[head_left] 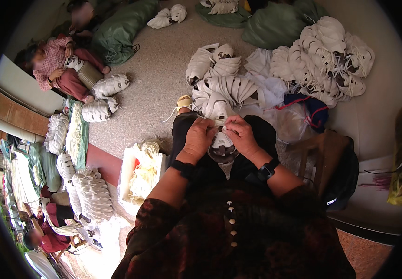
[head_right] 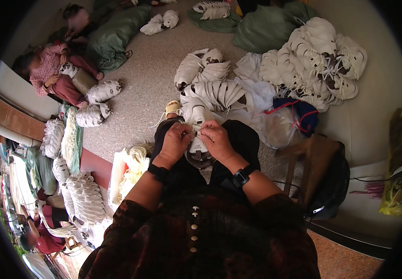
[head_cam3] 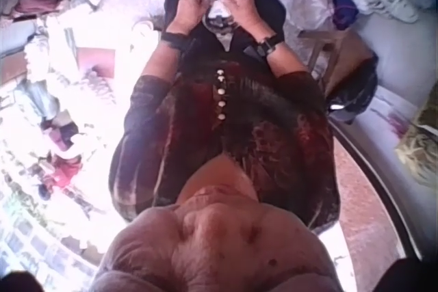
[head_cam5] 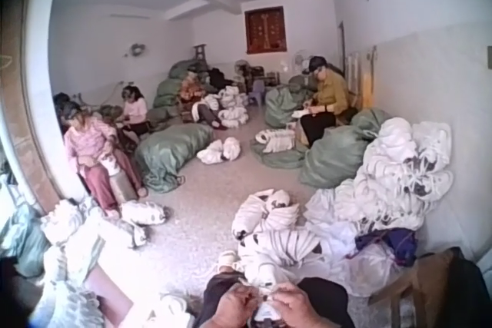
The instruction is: The recorder laces a white shoe while sitting on the floor in a workshop.
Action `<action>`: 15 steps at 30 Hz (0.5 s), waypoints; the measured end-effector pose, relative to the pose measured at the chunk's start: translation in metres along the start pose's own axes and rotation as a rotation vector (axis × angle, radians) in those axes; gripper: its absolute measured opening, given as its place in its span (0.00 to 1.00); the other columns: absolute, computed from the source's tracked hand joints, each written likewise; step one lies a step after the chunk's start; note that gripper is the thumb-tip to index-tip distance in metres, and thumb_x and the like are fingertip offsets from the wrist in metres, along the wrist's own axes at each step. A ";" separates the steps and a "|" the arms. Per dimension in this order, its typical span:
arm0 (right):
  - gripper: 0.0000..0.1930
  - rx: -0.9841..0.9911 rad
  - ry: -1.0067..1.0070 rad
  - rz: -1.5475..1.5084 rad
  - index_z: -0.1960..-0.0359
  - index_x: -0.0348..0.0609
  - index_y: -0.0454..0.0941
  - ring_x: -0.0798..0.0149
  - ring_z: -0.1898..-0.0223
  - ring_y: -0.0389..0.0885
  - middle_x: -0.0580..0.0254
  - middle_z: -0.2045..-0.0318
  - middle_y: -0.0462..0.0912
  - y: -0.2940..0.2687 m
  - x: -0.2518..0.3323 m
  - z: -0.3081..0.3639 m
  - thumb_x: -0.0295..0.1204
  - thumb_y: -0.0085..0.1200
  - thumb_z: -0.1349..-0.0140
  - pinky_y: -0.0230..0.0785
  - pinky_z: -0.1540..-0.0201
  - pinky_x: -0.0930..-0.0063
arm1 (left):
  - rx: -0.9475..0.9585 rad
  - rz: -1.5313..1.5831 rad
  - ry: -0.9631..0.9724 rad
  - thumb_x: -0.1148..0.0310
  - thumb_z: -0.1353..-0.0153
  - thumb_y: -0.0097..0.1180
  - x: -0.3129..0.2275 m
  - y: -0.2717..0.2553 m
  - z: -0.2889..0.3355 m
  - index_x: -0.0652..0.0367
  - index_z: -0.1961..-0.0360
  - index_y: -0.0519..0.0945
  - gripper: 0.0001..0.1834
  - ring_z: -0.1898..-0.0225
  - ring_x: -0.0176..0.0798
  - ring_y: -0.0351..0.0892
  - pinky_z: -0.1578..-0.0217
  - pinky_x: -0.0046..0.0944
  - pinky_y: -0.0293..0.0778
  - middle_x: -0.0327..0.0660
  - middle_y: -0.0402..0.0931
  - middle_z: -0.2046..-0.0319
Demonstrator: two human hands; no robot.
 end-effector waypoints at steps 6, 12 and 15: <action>0.06 0.041 0.263 -0.314 0.73 0.34 0.74 0.73 0.73 0.72 0.65 0.76 0.77 0.000 0.011 -0.004 0.24 0.49 0.41 0.65 0.66 0.81 | 0.092 -0.279 0.020 0.72 0.50 0.54 -0.006 0.005 -0.003 0.61 0.73 0.74 0.05 0.71 0.51 0.77 0.70 0.44 0.72 0.48 0.75 0.74; 0.11 -0.477 0.341 -0.756 0.81 0.42 0.67 0.74 0.81 0.63 0.69 0.84 0.67 -0.087 -0.021 -0.001 0.27 0.48 0.41 0.54 0.75 0.82 | 0.166 -0.848 -0.048 0.73 0.47 0.49 0.028 -0.083 0.021 0.61 0.70 0.69 0.05 0.73 0.50 0.78 0.72 0.43 0.75 0.50 0.74 0.74; 0.10 -0.913 0.255 -0.553 0.82 0.44 0.65 0.75 0.83 0.57 0.71 0.83 0.63 -0.205 -0.055 0.027 0.23 0.46 0.43 0.50 0.79 0.81 | 0.077 -0.983 -0.504 0.73 0.46 0.50 0.122 -0.200 0.084 0.62 0.71 0.71 0.04 0.70 0.54 0.78 0.70 0.48 0.75 0.52 0.77 0.72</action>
Point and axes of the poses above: each hand's wrist, its own z-axis away from the middle knuckle, its own y-axis out of the palm, x = y × z, the point moved 2 cm from there along -z, towards the middle knuckle
